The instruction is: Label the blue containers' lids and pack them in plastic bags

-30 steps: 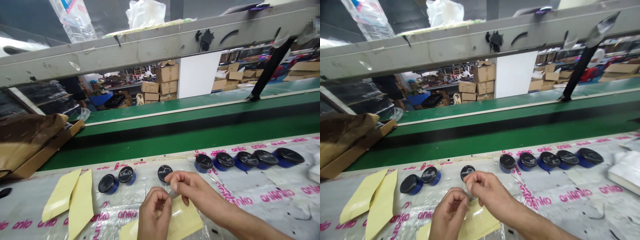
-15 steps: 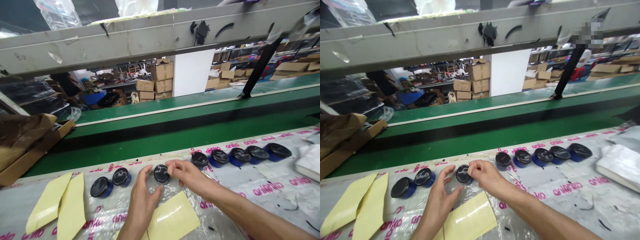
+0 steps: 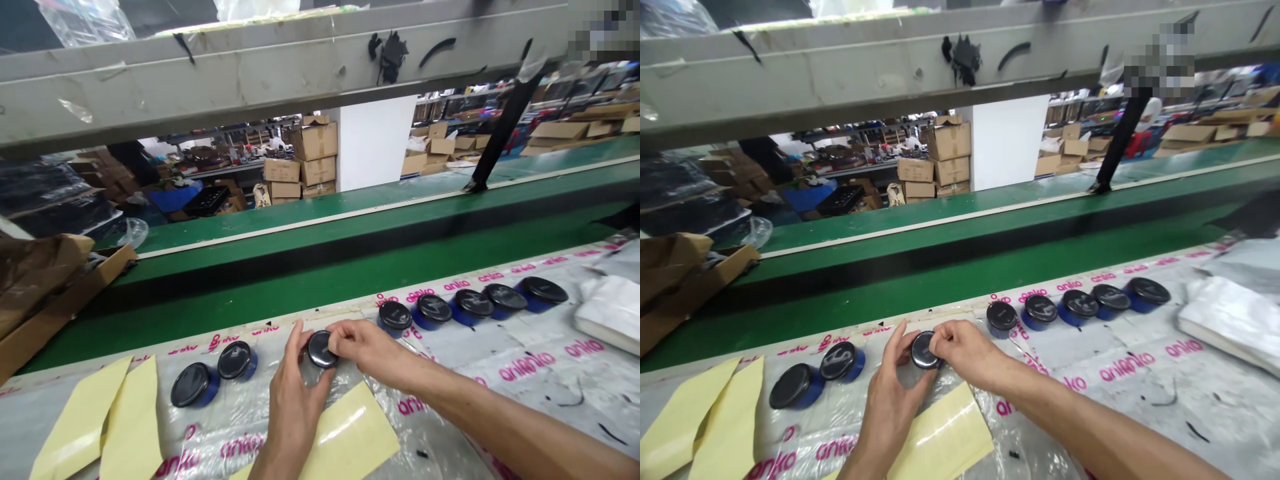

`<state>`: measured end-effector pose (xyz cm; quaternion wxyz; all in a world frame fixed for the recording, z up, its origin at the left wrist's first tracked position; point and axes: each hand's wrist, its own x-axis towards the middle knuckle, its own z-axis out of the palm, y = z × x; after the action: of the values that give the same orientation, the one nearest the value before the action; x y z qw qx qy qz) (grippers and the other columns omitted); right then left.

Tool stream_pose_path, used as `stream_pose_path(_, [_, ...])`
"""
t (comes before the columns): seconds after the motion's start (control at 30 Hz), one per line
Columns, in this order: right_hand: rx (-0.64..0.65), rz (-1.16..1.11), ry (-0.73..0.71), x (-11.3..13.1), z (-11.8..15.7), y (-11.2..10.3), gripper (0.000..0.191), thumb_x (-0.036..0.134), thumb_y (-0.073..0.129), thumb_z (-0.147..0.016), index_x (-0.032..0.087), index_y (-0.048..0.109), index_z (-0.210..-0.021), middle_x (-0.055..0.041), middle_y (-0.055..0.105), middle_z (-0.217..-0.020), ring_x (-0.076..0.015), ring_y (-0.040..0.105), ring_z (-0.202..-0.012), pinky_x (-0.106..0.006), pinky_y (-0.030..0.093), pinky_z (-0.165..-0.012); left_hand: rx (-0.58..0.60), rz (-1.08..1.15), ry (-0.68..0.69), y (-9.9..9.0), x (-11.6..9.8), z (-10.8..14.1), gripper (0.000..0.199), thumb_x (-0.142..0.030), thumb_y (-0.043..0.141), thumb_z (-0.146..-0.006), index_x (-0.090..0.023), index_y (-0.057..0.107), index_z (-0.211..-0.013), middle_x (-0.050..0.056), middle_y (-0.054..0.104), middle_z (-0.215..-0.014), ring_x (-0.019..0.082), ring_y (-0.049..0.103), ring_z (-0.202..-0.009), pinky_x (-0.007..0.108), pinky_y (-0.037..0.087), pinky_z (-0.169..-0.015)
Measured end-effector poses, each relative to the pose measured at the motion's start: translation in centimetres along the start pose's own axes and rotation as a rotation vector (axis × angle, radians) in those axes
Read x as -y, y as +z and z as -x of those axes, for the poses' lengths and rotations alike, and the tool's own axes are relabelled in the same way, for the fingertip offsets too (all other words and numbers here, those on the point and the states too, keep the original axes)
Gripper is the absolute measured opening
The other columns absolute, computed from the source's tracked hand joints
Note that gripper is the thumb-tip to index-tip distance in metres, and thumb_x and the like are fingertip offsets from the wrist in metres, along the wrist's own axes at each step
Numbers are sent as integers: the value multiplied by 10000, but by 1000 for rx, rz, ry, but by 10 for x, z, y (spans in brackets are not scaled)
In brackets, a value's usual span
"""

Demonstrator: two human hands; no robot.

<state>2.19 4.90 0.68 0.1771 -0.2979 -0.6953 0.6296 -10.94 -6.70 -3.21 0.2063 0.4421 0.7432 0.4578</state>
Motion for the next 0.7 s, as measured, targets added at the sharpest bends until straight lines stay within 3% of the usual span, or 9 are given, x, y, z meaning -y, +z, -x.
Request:
stream_pose_path(0.23, [-42,105,-5,-9,-4,-1,122,257,596,-802,172,644,-730,-20,662,-764,-169,568,-745,-255,410,-682,-11,-21,37,3,5,1,793,-262,683,-826,-334,290,-1511,53,622,-1367,274,612,-1197,438,463,-1007])
stream_pose_path(0.7, [-70,283,-34,-1,-1,2,165,262,554,-849,180,599,-714,-32,675,-842,-164,566,-737,-256,387,-641,-44,-51,158,6,15,4,822,-207,671,-834,-377,265,-1528,33,620,-1382,261,622,-1206,420,482,-1020])
